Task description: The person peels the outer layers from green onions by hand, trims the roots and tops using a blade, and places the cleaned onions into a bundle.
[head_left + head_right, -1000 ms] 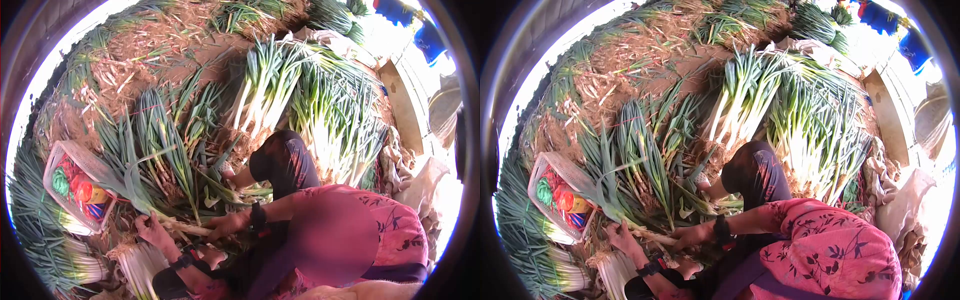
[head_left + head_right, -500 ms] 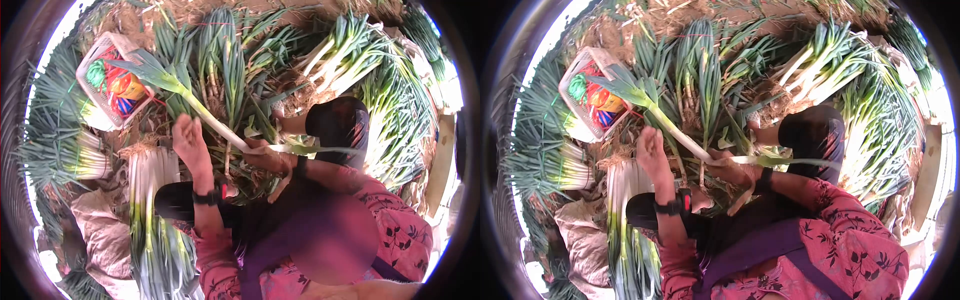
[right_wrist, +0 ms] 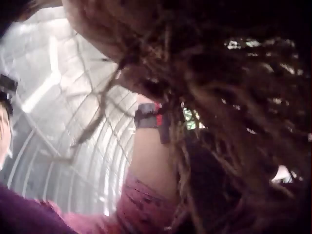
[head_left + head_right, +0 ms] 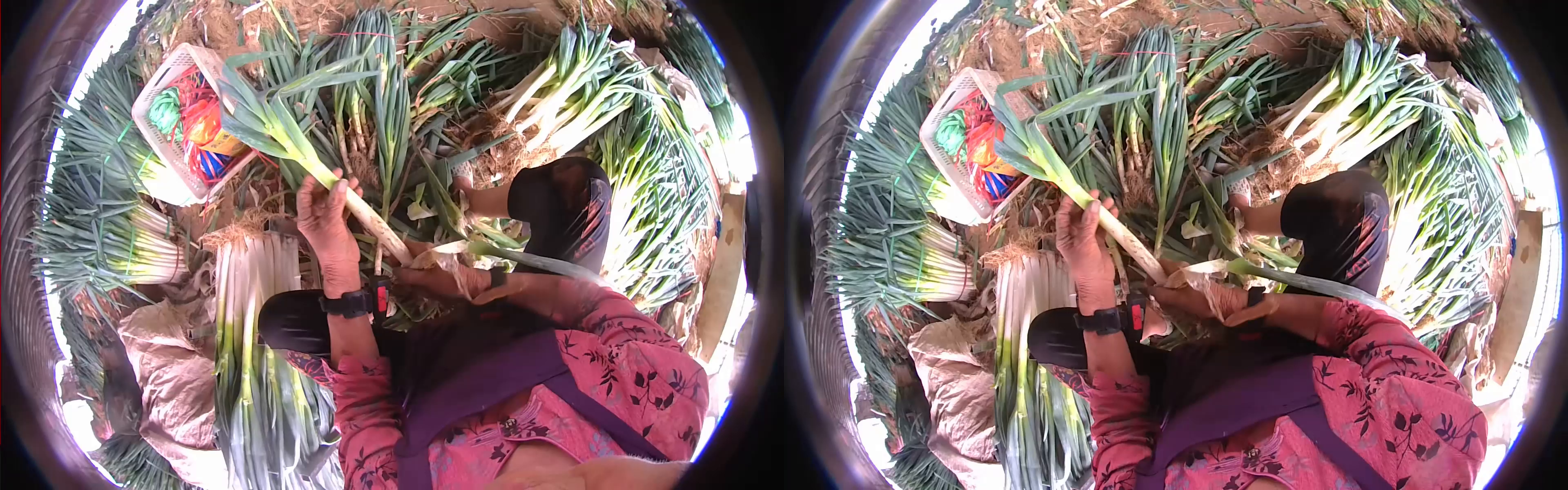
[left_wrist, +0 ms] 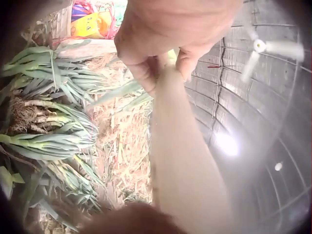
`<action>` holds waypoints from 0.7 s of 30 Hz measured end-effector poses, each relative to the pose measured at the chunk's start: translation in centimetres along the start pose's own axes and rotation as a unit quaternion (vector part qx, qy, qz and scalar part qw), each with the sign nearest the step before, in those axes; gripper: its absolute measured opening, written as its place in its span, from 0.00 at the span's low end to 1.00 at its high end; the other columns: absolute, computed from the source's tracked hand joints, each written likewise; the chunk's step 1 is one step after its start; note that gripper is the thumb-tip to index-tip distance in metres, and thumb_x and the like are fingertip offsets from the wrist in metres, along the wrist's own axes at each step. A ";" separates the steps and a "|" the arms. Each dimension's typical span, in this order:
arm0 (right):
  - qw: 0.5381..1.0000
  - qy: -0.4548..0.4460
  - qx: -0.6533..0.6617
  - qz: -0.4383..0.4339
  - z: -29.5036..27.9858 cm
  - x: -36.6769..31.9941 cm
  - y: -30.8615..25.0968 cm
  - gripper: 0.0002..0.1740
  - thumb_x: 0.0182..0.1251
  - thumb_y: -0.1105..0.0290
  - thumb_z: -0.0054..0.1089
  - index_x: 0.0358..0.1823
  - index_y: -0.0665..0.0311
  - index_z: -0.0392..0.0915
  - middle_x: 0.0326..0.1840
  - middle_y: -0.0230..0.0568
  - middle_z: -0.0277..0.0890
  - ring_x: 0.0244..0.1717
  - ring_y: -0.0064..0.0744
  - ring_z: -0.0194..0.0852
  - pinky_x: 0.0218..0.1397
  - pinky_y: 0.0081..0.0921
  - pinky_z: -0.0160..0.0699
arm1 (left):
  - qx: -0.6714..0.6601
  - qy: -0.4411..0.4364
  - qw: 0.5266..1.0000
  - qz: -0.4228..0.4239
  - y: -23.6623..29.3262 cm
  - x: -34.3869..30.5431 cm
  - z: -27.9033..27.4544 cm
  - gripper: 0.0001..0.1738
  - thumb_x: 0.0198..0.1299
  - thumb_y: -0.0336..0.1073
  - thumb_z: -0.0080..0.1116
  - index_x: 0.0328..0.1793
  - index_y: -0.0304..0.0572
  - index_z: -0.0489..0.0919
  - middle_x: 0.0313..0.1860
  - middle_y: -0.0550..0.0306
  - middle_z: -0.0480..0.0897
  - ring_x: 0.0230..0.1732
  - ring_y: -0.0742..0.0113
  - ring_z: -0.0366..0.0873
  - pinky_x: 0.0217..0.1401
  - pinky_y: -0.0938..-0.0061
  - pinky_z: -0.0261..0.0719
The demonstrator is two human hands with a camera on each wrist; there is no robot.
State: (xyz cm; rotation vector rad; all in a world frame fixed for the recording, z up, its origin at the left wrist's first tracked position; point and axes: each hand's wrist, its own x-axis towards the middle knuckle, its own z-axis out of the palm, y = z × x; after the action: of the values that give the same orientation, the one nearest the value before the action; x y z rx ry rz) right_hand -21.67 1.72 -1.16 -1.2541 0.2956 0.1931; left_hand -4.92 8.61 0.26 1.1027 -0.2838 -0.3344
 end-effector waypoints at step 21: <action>0.850 -0.308 0.427 0.030 -3.5 -0.4 0.2 0.12 0.66 0.65 0.59 0.37 0.65 0.67 0.13 0.25 0.59 0.08 0.13 0.50 0.09 0.14 0.49 | -0.272 -0.050 0.951 -0.138 0.9 -3.9 3.9 0.30 0.63 0.47 0.60 0.65 0.37 0.69 0.43 0.51 0.78 0.36 0.70 0.74 0.40 0.75 0.78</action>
State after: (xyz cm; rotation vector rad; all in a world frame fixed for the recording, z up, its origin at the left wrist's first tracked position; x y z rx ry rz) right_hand -22.46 -1.56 -2.17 -0.2524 -0.1466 0.4472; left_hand -9.88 7.38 2.48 0.5767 -0.1125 -0.6755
